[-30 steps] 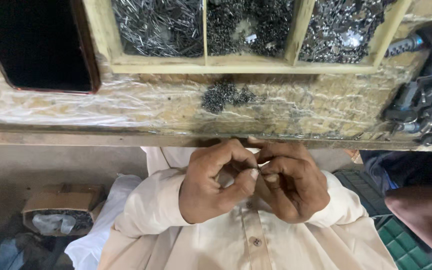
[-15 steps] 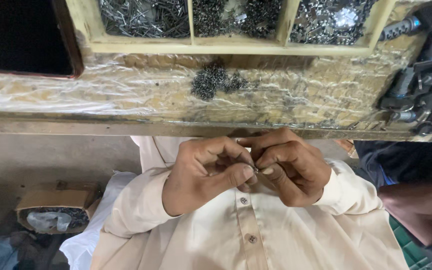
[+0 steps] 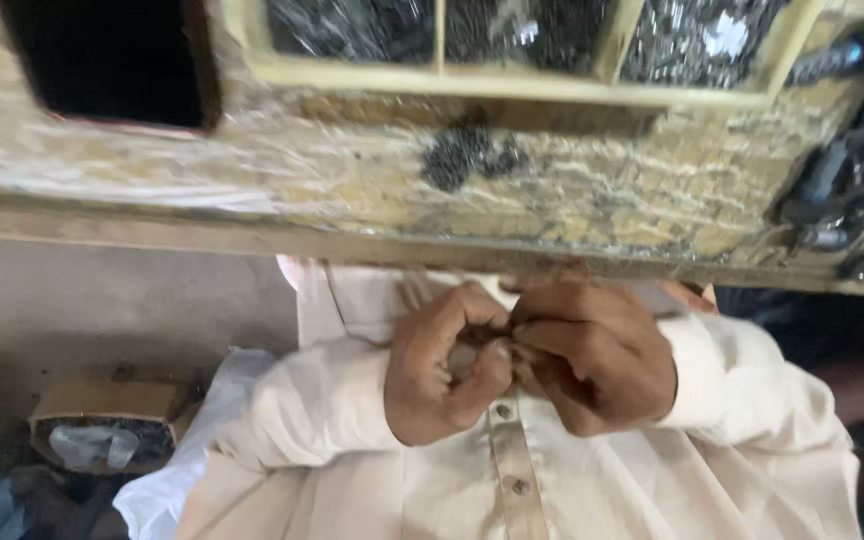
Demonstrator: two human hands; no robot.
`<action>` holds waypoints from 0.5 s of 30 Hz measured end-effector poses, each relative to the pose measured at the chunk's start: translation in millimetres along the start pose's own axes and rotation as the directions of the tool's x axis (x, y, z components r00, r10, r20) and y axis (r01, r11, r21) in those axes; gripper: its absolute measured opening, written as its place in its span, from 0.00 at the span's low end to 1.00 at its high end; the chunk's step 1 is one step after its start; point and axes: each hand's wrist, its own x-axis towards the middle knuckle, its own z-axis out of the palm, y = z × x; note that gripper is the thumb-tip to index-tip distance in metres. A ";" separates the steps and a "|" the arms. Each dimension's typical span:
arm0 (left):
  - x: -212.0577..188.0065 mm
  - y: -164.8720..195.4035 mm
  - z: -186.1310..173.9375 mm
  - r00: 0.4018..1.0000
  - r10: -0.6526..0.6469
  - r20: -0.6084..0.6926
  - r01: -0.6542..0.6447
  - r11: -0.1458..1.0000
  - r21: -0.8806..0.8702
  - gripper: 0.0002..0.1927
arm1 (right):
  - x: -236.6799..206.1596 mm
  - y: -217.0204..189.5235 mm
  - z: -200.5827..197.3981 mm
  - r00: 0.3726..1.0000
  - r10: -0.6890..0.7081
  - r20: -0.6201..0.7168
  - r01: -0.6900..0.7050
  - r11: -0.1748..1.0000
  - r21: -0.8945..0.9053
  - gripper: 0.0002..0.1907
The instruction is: The person picks small metal fittings and blue plastic caps from a compartment box on the workbench, presses the caps onto the fittings by hand, and places the assembled pieces onto a pile on the bench. Near the end they briefly touch a smartphone lying on the bench.
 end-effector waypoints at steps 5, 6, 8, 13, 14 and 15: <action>3.4 4.9 -22.7 0.996 -0.089 0.006 0.089 0.978 -0.187 0.04 | 81.3 -10.1 -39.3 0.966 -0.135 0.219 0.236 0.805 -0.545 0.07; 10.6 7.8 -28.6 0.999 0.023 -0.030 -0.026 0.995 -0.096 0.05 | 100.3 2.1 -39.7 0.924 -0.200 0.327 0.373 0.661 -0.651 0.08; 29.5 10.7 -40.3 0.945 0.326 -0.011 -0.323 0.940 0.114 0.07 | 136.9 27.2 -39.2 0.795 -0.261 0.548 0.600 0.203 -0.774 0.12; 55.4 4.5 -46.7 0.906 0.420 -0.061 -0.412 0.904 0.115 0.08 | 181.4 61.1 -24.4 0.740 0.003 0.672 0.522 0.627 -0.578 0.17; 55.0 1.8 -45.3 0.896 0.439 -0.062 -0.433 0.897 0.085 0.08 | 181.2 64.4 -24.1 0.723 0.058 0.688 0.492 0.657 -0.572 0.19; 52.0 0.1 -44.2 0.904 0.423 -0.055 -0.420 0.905 0.067 0.08 | 180.3 67.4 -25.1 0.695 0.109 0.710 0.460 0.692 -0.556 0.17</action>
